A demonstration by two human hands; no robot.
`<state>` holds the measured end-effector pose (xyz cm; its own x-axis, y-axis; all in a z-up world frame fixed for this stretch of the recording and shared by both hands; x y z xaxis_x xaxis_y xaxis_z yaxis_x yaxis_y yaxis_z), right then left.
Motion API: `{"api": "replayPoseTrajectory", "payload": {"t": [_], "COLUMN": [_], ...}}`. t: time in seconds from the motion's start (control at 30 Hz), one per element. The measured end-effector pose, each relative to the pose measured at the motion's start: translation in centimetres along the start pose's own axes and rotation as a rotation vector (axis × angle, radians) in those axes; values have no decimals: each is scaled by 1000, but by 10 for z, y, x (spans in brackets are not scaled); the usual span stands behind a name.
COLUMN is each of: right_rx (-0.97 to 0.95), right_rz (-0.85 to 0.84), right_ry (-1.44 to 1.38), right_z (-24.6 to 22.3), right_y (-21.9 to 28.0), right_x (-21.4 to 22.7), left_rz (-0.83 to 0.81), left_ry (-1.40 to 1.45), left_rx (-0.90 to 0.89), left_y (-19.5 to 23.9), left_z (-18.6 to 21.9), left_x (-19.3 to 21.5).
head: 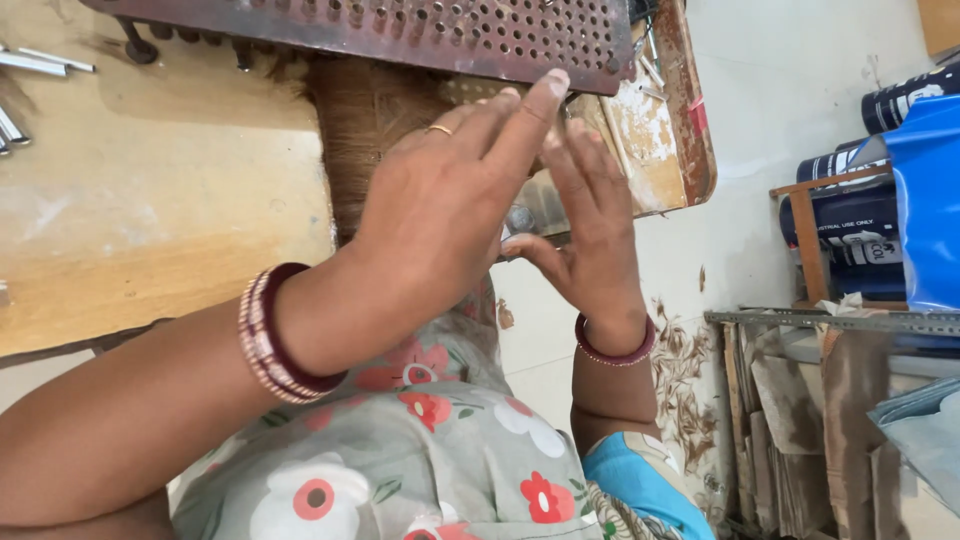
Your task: The person sits at a workbench assembling brushes. They pick up small metal ferrules, take tufts of bristle hair from a bundle on the bench, press the hair into the open end of each ferrule by hand, and place the filled ferrules onto a perforated tray, repeating the cycle.
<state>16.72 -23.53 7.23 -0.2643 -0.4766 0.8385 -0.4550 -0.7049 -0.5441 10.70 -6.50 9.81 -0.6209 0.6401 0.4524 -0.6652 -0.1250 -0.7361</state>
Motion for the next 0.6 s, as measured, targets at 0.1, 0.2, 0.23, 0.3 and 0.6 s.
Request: {"api": "replayPoseTrajectory", "payload": {"t": [0.1, 0.2, 0.23, 0.3, 0.6], "right_rx": [-48, -159, -162, -499, -281], "right_rz": [35, 237, 237, 62, 341], "right_ry": [64, -80, -82, -396, -189], "right_z": [1, 12, 14, 30, 6], "right_y": [9, 17, 11, 2, 2], "right_x": [-13, -10, -18, -44, -38], "left_rz": [63, 132, 129, 246, 412], "left_ry": [100, 124, 124, 108, 296], "left_rx": [3, 25, 24, 79, 304], "left_y": [1, 16, 22, 32, 81], "left_z": [1, -5, -7, -16, -65], "left_x": [46, 74, 77, 90, 95]}}
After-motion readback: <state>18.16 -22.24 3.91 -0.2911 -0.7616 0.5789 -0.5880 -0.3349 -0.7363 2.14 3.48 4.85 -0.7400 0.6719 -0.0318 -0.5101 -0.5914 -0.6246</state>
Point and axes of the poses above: each hand's wrist, its own y-axis away from the middle knuckle, its own x-axis out of the back of the hand, z = x × y, the point moved 5 cm from there along -y, towards the middle knuckle, and after that the axes turned 7 degrees about z, right-handed, at the moved point
